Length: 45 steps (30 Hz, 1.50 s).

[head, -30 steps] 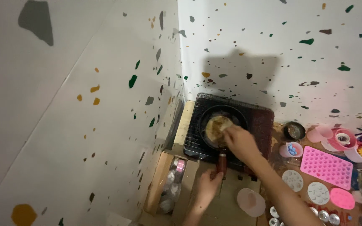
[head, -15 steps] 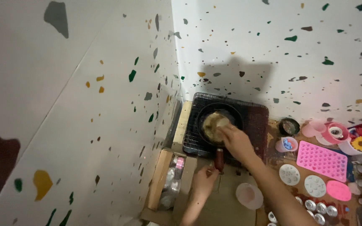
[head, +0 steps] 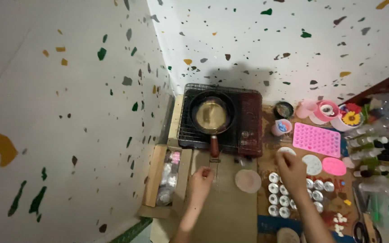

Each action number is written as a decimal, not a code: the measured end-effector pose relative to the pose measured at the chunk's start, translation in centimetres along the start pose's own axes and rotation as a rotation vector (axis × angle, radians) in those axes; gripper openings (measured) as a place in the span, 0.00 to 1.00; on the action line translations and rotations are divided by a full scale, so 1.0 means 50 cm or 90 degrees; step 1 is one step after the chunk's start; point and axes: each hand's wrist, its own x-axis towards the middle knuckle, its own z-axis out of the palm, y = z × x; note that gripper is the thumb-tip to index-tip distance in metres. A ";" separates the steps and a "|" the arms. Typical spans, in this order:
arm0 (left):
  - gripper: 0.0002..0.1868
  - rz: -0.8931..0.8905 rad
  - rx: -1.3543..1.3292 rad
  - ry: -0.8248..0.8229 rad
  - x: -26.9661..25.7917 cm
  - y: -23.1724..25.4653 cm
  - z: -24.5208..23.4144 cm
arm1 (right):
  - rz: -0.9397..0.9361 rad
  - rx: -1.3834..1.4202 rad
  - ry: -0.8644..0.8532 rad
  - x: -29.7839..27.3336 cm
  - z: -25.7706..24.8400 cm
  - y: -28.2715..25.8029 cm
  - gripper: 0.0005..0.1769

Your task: Preparing and mixing scented wax for candle making.

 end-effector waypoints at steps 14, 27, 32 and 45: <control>0.13 -0.052 -0.053 -0.006 -0.041 -0.090 0.045 | 0.126 0.091 -0.224 -0.034 0.239 -0.167 0.29; 0.12 -0.125 -0.131 -0.010 -0.052 -0.176 -0.007 | 0.383 0.270 -0.183 0.045 0.422 -0.178 0.13; 0.15 -0.015 -0.237 0.062 -0.014 -0.333 0.044 | 0.361 0.275 -0.152 0.044 0.403 -0.147 0.11; 0.12 0.059 -0.185 0.033 -0.077 -0.178 0.018 | 0.313 0.212 -0.096 -0.002 0.167 0.013 0.15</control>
